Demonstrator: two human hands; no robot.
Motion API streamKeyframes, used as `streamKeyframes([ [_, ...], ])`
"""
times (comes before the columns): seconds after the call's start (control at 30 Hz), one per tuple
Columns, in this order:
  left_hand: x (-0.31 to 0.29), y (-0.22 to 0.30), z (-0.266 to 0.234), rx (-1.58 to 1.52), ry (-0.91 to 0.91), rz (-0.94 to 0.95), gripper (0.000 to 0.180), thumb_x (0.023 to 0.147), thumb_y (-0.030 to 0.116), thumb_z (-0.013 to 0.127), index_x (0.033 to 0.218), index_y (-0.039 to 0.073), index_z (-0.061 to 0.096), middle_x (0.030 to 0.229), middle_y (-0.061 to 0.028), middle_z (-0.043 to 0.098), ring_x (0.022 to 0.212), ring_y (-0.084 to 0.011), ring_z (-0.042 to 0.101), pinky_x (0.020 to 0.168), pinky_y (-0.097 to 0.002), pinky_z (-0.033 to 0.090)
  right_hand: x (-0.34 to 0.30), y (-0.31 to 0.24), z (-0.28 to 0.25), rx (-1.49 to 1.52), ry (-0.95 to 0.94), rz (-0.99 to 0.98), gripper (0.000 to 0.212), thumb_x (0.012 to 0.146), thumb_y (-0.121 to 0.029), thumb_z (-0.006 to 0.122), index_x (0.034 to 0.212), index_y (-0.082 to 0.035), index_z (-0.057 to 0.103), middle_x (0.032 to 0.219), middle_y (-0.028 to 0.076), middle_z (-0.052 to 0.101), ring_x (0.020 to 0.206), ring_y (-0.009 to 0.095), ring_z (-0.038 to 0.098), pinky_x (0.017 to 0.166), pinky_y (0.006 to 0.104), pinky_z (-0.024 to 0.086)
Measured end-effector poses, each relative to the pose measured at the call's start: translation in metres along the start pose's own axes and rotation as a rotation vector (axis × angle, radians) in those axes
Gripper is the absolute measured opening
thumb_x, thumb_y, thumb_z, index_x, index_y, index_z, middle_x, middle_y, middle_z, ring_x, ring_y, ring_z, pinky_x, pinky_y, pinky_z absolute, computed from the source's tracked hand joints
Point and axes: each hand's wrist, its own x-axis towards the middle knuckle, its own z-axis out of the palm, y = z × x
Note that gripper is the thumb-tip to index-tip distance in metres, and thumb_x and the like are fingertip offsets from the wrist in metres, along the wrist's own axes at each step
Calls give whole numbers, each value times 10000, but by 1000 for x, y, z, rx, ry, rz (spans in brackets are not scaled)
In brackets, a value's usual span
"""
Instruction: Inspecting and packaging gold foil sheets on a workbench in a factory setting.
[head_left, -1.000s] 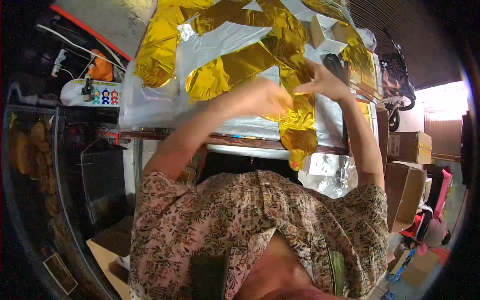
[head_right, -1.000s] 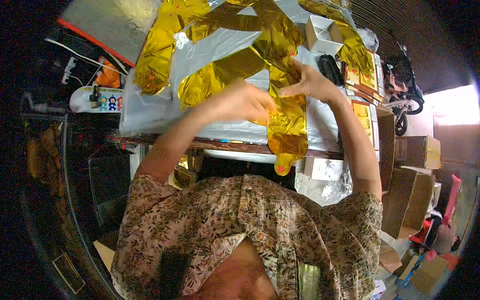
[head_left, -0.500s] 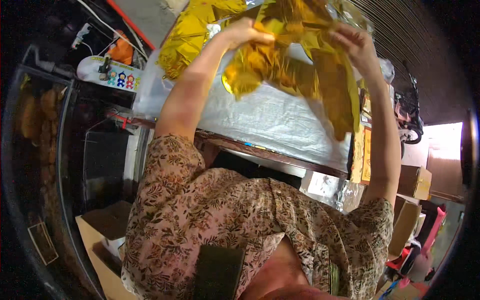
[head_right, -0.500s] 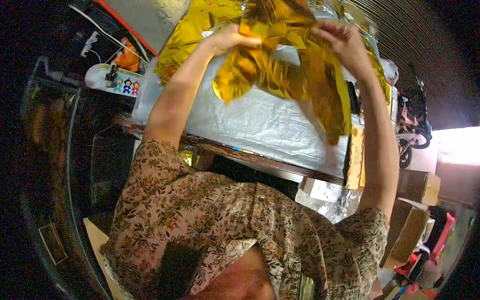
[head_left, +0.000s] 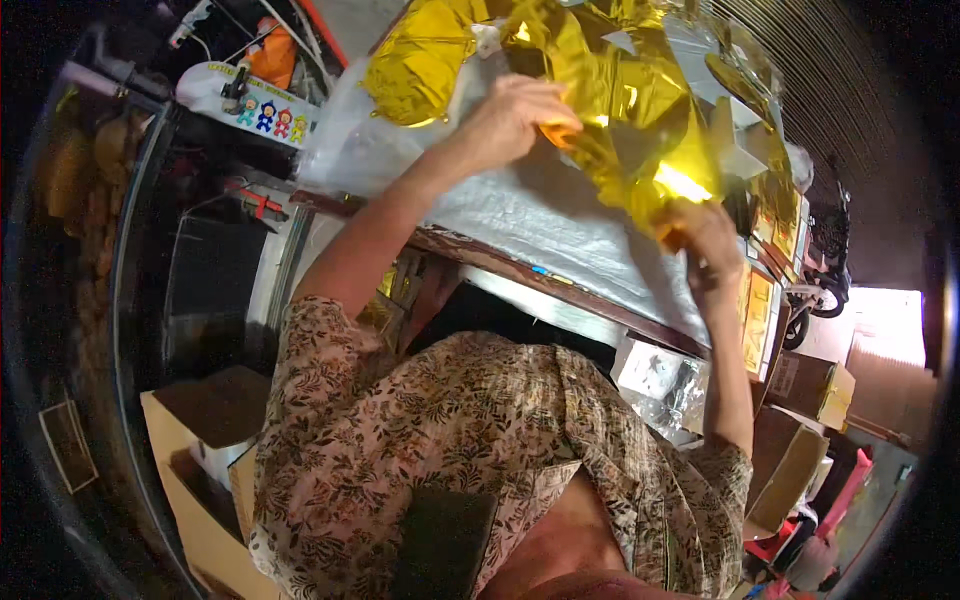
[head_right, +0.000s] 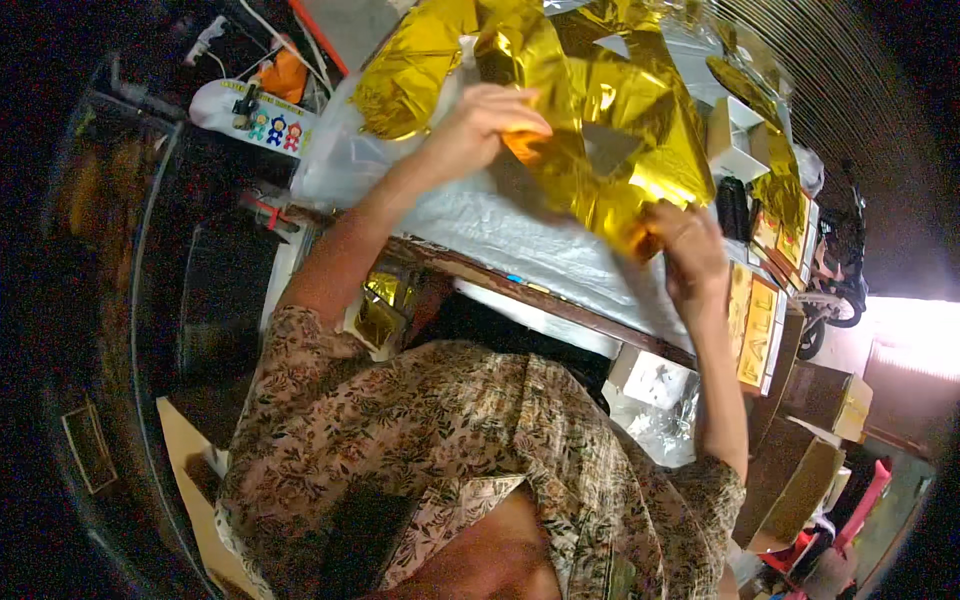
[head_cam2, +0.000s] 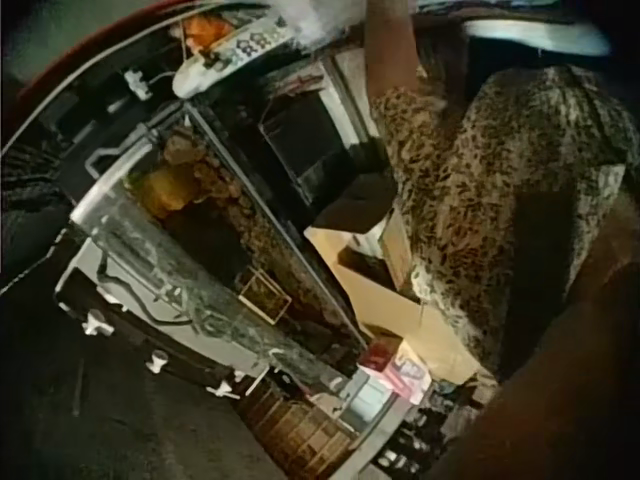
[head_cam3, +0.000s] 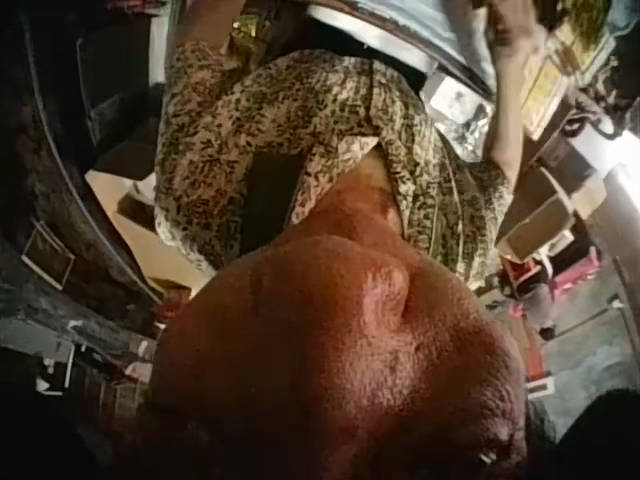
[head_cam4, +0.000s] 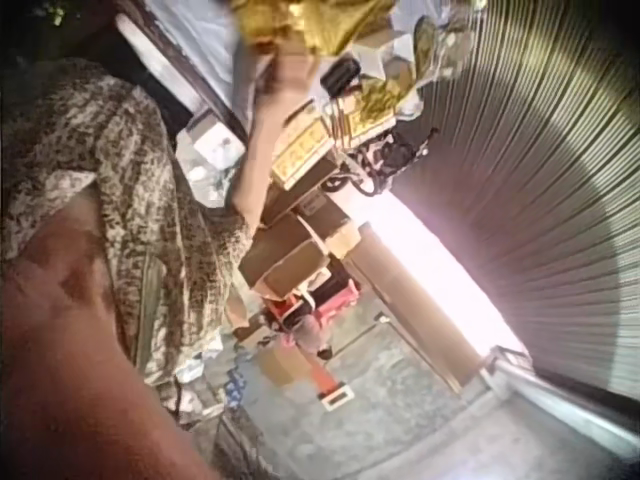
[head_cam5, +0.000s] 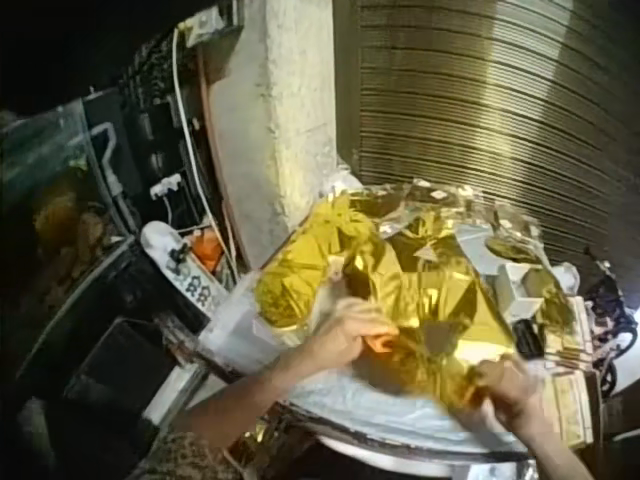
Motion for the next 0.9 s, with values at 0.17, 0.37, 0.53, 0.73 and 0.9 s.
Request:
streamKeyframes([
  [0.17, -40, -18, 31, -86, -227, -108, 472, 897, -110, 539, 1202, 171, 764, 1330, 24, 702, 1401, -235, 528, 1193, -522, 335, -37, -26, 43, 180, -201, 171, 353, 847, 22, 669, 1186, -67, 713, 1231, 99, 737, 1262, 294, 644, 1200, 504, 317],
  [0.37, -59, -17, 7, -135, -314, -151, 665, 852, -91, 489, 1443, 196, 591, 1511, -22, 561, 1494, -277, 400, 1252, -550, 234, -5, -18, 60, 313, -244, 369, 509, 983, -44, 497, 1491, -64, 499, 1585, 142, 458, 1522, 305, 342, 1266, 506, 150],
  [0.53, -78, -58, -15, -96, -86, -115, 576, 889, -42, 534, 1445, 99, 582, 1461, -126, 595, 1415, -328, 499, 1201, -509, 344, 25, 9, 90, -107, 2, 221, 592, 977, -166, 605, 1545, -128, 443, 1632, 128, 383, 1535, 319, 305, 1259, 521, 154],
  [0.73, -48, -15, 6, 115, -307, -93, 545, 996, 402, 606, 1460, 119, 567, 1538, -104, 523, 1466, -301, 430, 1225, -530, 258, 45, 112, 79, -405, -212, 120, 538, 943, -379, 689, 1408, -124, 599, 1531, 148, 499, 1528, 371, 283, 1219, 611, 183],
  [0.9, -45, -20, 20, 331, -386, -151, 680, 956, 597, 595, 1481, 169, 539, 1589, -53, 461, 1493, -277, 380, 1225, -584, 217, 90, 120, 50, -192, -693, 352, 404, 789, -373, 835, 1074, -96, 763, 1025, 76, 768, 1032, 205, 700, 1157, 471, 360],
])
